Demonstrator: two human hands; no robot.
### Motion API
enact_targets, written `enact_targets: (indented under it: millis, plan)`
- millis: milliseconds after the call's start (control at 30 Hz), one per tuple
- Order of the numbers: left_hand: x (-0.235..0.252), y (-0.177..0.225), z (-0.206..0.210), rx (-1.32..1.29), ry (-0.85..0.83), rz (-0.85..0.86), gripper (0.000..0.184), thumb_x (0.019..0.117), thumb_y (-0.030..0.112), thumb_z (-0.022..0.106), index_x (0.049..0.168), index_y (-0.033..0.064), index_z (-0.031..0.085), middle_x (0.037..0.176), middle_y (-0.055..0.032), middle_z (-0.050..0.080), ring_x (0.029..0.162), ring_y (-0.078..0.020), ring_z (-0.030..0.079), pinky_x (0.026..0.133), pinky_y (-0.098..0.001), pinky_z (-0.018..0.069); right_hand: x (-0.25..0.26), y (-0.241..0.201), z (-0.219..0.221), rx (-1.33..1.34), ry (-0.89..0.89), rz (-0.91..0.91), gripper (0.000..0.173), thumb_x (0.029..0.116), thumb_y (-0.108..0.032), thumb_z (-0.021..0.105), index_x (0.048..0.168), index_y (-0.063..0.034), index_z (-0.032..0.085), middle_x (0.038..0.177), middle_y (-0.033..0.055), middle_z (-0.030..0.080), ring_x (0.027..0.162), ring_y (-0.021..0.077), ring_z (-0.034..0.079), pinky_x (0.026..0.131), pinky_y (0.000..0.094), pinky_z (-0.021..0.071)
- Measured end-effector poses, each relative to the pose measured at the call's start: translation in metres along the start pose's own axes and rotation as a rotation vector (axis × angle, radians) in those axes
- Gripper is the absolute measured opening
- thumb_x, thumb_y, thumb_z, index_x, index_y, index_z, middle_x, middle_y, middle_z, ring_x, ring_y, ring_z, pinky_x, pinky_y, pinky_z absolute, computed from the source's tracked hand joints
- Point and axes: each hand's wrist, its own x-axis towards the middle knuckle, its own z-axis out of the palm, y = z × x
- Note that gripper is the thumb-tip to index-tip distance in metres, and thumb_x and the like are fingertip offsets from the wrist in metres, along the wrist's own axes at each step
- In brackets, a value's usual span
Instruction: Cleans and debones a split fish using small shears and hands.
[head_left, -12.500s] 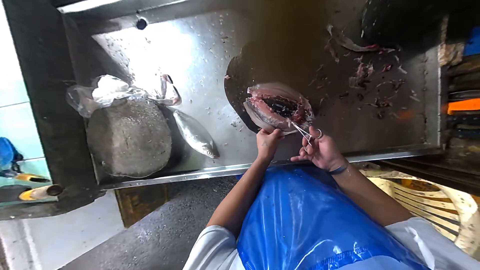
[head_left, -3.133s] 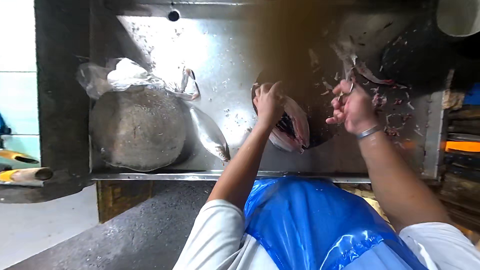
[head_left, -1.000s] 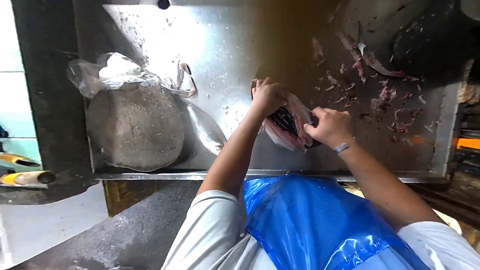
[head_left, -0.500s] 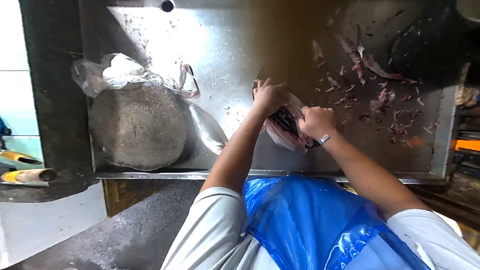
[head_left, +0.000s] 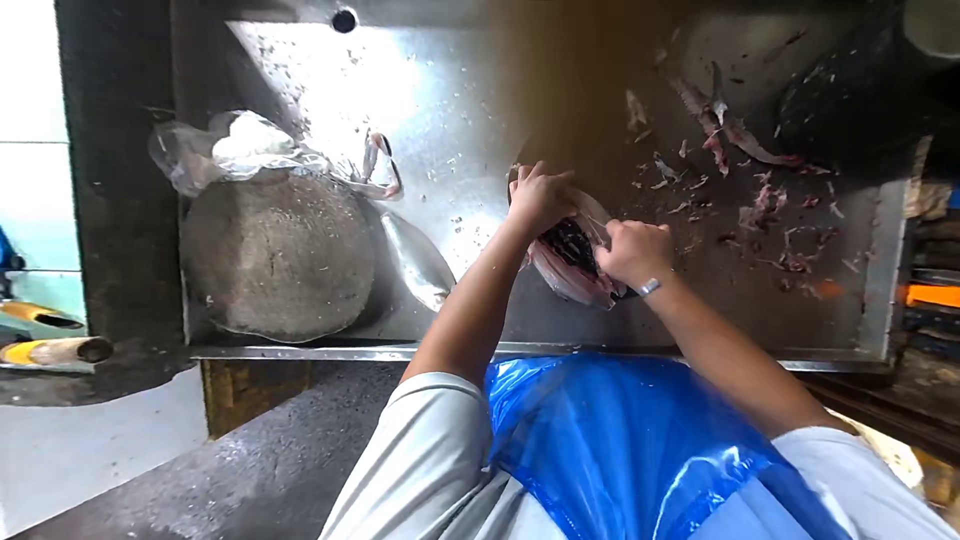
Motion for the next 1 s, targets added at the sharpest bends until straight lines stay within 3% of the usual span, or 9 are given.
enact_targets:
  millis: [67,167,267,367,433,600,733,867,1000]
  plan:
    - [0.001,0.001,-0.001,0.005,-0.004,0.006,0.065,0.0830,0.043,0.081,0.144,0.0368,0.061,0.143,-0.0088,0.057,0.138,-0.0382,0.044,0.102,-0.0673,0.0401,0.001,0.002,-0.005,0.035,0.064,-0.043,0.026,0.0933,-0.031,0.059,0.099,-0.0082,0.072,0.097,0.0168,0.074,0.097,0.0379,0.071,0.085,0.0650,0.0495]
    - [-0.003,0.006,-0.006,0.026,-0.035,0.043,0.065,0.0835,0.043,0.081,0.145,0.0351,0.060,0.141,-0.0092,0.058,0.137,-0.0394,0.044,0.100,-0.0696,0.0385,-0.023,0.048,-0.005,0.109,0.316,-0.135,0.032,0.0966,-0.028,0.062,0.118,-0.0073,0.072,0.111,0.0163,0.075,0.100,0.0367,0.072,0.090,0.0643,0.0505]
    - [0.000,0.016,-0.003,0.081,-0.095,0.177,0.066,0.0785,0.053,0.082,0.140,0.0364,0.063,0.131,-0.0009,0.069,0.130,-0.0330,0.054,0.103,-0.0700,0.0351,-0.040,0.087,0.012,0.099,0.227,-0.006,0.044,0.0930,-0.036,0.070,0.124,-0.0047,0.070,0.112,0.0225,0.072,0.101,0.0442,0.069,0.089,0.0703,0.0487]
    - [0.011,0.022,-0.003,0.063,-0.149,0.215,0.067,0.0753,0.051,0.085,0.138,0.0372,0.065,0.126,0.0015,0.073,0.123,-0.0287,0.062,0.108,-0.0705,0.0328,-0.045,0.063,0.010,0.141,0.207,-0.048,0.044,0.0875,-0.042,0.073,0.116,-0.0080,0.073,0.104,0.0178,0.073,0.094,0.0394,0.070,0.082,0.0666,0.0510]
    - [0.011,0.023,-0.003,0.052,-0.164,0.210,0.070,0.0742,0.050,0.087,0.139,0.0367,0.063,0.125,-0.0007,0.073,0.121,-0.0297,0.063,0.107,-0.0703,0.0330,-0.035,0.034,0.002,0.086,0.090,-0.016,0.042,0.0880,-0.045,0.068,0.112,-0.0107,0.074,0.104,0.0149,0.075,0.099,0.0371,0.071,0.087,0.0650,0.0503]
    - [0.013,0.021,-0.003,0.048,-0.160,0.172,0.073,0.0735,0.051,0.087,0.140,0.0390,0.062,0.125,0.0012,0.073,0.123,-0.0274,0.062,0.109,-0.0693,0.0314,-0.039,0.026,-0.013,0.048,0.103,-0.028,0.020,0.0931,-0.023,0.060,0.089,-0.0067,0.070,0.085,0.0168,0.071,0.085,0.0383,0.071,0.073,0.0628,0.0508]
    - [0.014,0.022,0.001,0.068,-0.158,0.159,0.073,0.0718,0.053,0.087,0.139,0.0395,0.062,0.125,0.0025,0.072,0.121,-0.0263,0.062,0.106,-0.0672,0.0334,-0.021,0.011,-0.017,-0.004,-0.064,0.070,0.034,0.0909,-0.040,0.062,0.101,-0.0096,0.072,0.097,0.0171,0.074,0.096,0.0393,0.071,0.082,0.0652,0.0504]
    - [0.012,0.022,-0.004,0.034,-0.159,0.153,0.071,0.0735,0.053,0.086,0.139,0.0386,0.062,0.125,0.0033,0.072,0.120,-0.0253,0.062,0.108,-0.0671,0.0324,-0.030,0.013,-0.031,0.002,-0.013,0.026,0.022,0.0928,-0.026,0.061,0.091,-0.0066,0.071,0.090,0.0178,0.073,0.091,0.0397,0.071,0.078,0.0643,0.0507]
    - [0.014,0.024,-0.004,0.055,-0.176,0.132,0.073,0.0715,0.052,0.087,0.138,0.0394,0.062,0.126,0.0033,0.072,0.122,-0.0262,0.061,0.108,-0.0681,0.0320,-0.015,0.003,-0.027,-0.007,-0.071,0.048,0.033,0.0905,-0.036,0.063,0.101,-0.0068,0.072,0.098,0.0189,0.073,0.098,0.0406,0.070,0.083,0.0663,0.0493]
